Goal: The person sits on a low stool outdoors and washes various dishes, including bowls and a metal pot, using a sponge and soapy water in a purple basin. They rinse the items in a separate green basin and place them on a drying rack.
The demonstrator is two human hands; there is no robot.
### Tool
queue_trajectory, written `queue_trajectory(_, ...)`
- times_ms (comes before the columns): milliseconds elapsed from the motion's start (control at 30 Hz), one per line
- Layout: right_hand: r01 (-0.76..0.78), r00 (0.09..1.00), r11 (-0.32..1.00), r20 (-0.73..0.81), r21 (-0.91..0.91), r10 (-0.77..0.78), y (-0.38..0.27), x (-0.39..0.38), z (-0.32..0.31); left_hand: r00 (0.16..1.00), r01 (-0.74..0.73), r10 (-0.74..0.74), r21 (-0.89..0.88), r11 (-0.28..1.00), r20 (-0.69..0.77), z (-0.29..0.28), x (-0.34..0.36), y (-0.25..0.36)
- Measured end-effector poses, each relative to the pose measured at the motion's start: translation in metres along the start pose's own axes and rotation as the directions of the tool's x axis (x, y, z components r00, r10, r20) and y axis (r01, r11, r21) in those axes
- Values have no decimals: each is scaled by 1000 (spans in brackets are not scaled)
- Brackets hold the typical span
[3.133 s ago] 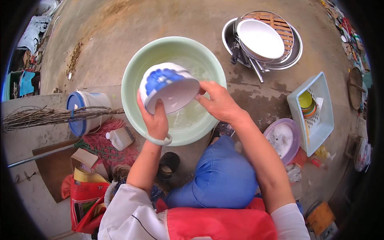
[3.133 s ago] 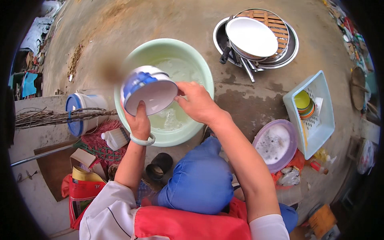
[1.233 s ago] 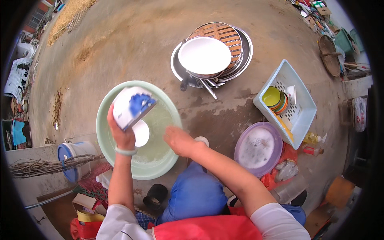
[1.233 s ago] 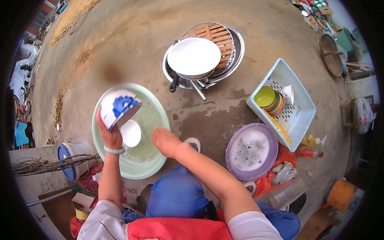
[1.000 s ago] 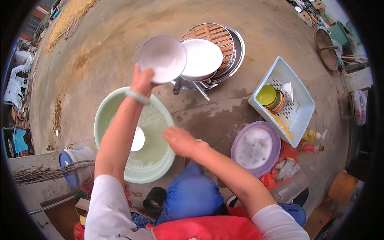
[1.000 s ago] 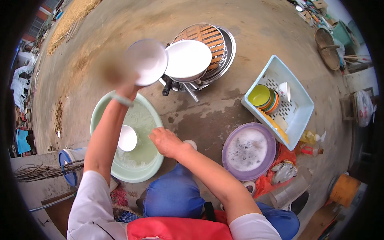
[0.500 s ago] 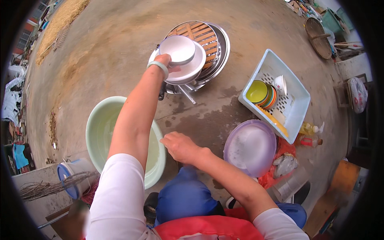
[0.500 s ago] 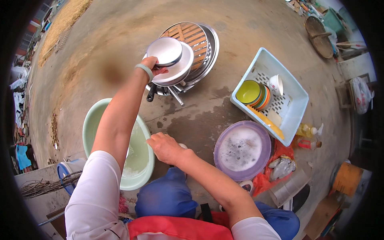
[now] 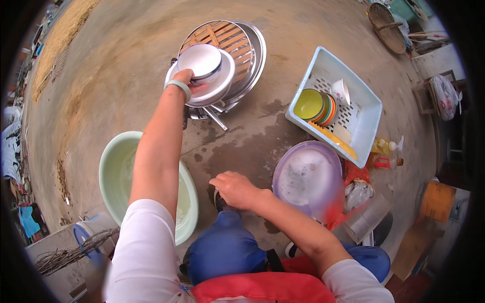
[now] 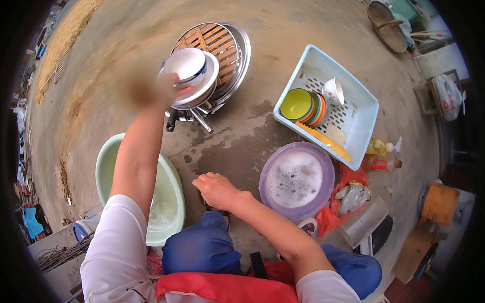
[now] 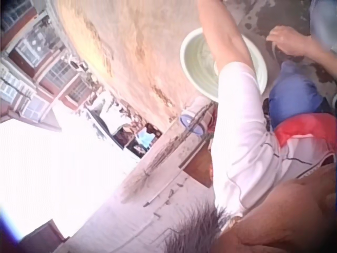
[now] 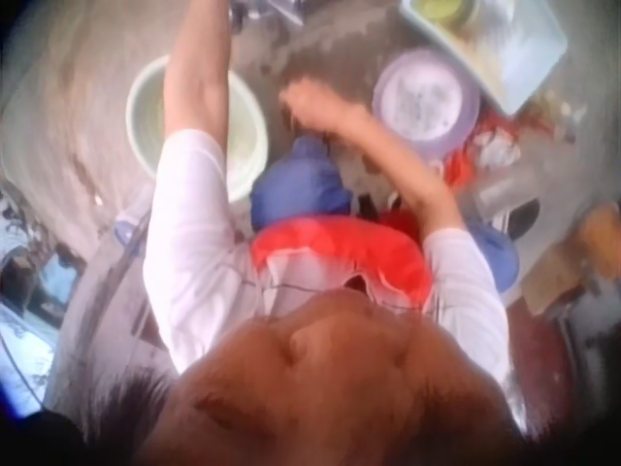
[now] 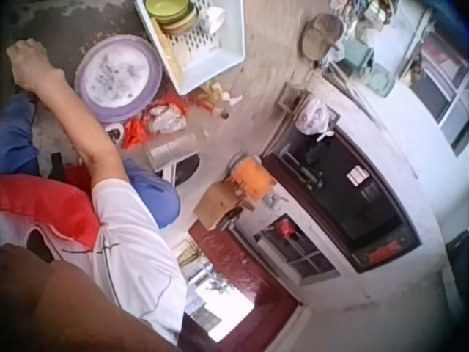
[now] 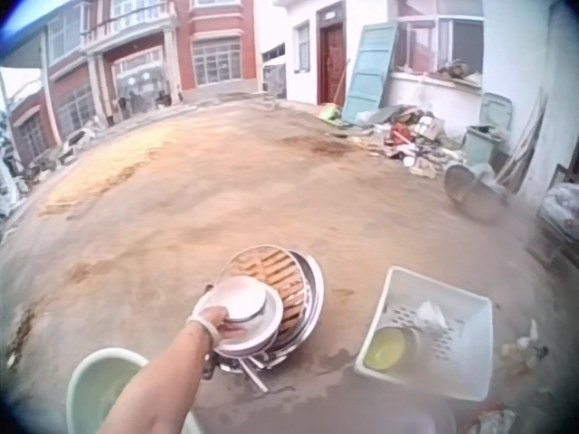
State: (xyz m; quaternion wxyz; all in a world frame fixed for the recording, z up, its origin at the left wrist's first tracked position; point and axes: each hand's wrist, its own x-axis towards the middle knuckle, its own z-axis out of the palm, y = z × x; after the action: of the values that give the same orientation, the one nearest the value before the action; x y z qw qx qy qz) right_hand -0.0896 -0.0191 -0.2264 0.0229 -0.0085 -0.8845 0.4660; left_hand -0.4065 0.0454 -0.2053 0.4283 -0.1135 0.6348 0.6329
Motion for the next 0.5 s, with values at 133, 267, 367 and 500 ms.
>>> queue_trajectory(133,-9,999,1000,-43,-23,8,7,-6,-4,981,-174,158,157,972,114,-9,20,-5)
queue_trajectory(267,-45,999,998,-22,-37,44,8,-4,-5,948,-233,172,217,948,266,-67,115,-19)
queue_trajectory(367,-67,997,996,-50,-53,64,11,-10,-9,967,-45,20,93,995,255,-106,159,-13)
queue_trajectory(500,-206,970,974,-154,-96,190,41,-48,-14,995,33,-35,28,999,89,-27,66,-10)
